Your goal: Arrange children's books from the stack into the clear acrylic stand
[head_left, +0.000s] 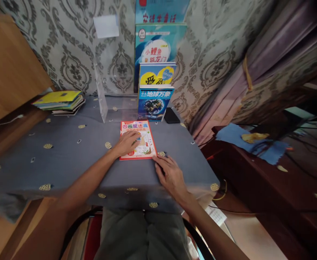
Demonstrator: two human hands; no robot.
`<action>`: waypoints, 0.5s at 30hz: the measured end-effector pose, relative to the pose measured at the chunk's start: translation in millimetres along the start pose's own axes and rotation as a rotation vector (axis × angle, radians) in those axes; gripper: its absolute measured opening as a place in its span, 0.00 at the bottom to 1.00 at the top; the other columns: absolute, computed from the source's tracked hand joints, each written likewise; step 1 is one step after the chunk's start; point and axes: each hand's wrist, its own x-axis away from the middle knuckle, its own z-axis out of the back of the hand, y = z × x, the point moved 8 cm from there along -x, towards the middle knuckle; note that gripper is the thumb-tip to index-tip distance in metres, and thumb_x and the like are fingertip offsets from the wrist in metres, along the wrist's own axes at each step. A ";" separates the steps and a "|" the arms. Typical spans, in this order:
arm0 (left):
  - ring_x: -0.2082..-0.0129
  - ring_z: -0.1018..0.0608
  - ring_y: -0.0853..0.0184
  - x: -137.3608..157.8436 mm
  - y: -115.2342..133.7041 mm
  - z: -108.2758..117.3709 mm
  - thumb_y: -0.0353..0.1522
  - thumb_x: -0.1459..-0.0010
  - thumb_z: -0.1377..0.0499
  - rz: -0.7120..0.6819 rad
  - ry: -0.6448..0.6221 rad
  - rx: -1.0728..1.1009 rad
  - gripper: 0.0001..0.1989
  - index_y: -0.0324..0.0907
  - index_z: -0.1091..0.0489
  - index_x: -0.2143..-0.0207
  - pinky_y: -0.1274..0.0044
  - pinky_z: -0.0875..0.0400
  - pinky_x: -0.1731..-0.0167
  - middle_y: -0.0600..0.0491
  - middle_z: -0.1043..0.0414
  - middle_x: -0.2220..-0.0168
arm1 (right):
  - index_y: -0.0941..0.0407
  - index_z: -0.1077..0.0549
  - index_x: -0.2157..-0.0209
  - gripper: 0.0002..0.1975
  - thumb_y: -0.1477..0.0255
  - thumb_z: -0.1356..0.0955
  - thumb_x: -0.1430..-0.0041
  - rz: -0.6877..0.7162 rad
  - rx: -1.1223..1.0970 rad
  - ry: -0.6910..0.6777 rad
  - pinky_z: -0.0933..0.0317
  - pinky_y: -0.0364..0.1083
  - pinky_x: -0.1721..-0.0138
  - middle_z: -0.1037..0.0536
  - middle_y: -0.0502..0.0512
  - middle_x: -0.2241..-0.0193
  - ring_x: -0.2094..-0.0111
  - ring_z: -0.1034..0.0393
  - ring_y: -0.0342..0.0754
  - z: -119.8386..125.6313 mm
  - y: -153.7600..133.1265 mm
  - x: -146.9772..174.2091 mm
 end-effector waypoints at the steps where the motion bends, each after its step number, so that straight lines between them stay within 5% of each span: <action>1: 0.44 0.28 0.58 -0.7 -7.9 2.5 0.35 0.34 0.48 0.032 0.006 -0.083 0.15 0.42 0.28 0.48 0.63 0.37 0.41 0.44 0.28 0.46 | 0.52 0.24 0.47 0.18 0.72 0.40 0.31 0.001 -0.002 0.007 0.35 0.60 0.41 0.18 0.56 0.52 0.49 0.25 0.53 -0.1 0.1 0.6; 7: 0.47 0.28 0.54 -6.6 -53.3 22.1 0.34 0.32 0.50 0.372 0.039 -0.407 0.16 0.40 0.30 0.48 0.62 0.34 0.47 0.43 0.29 0.46 | 0.52 0.25 0.47 0.17 0.73 0.39 0.32 0.015 -0.027 0.032 0.34 0.60 0.43 0.18 0.56 0.53 0.49 0.25 0.54 1.7 -0.6 2.4; 15: 0.48 0.27 0.57 -7.3 -50.3 21.7 0.33 0.32 0.51 0.395 0.032 -0.445 0.14 0.44 0.31 0.48 0.65 0.35 0.47 0.45 0.29 0.47 | 0.52 0.21 0.57 0.12 0.69 0.36 0.33 0.012 -0.125 -0.039 0.38 0.63 0.43 0.16 0.56 0.61 0.57 0.23 0.53 9.7 7.9 -32.3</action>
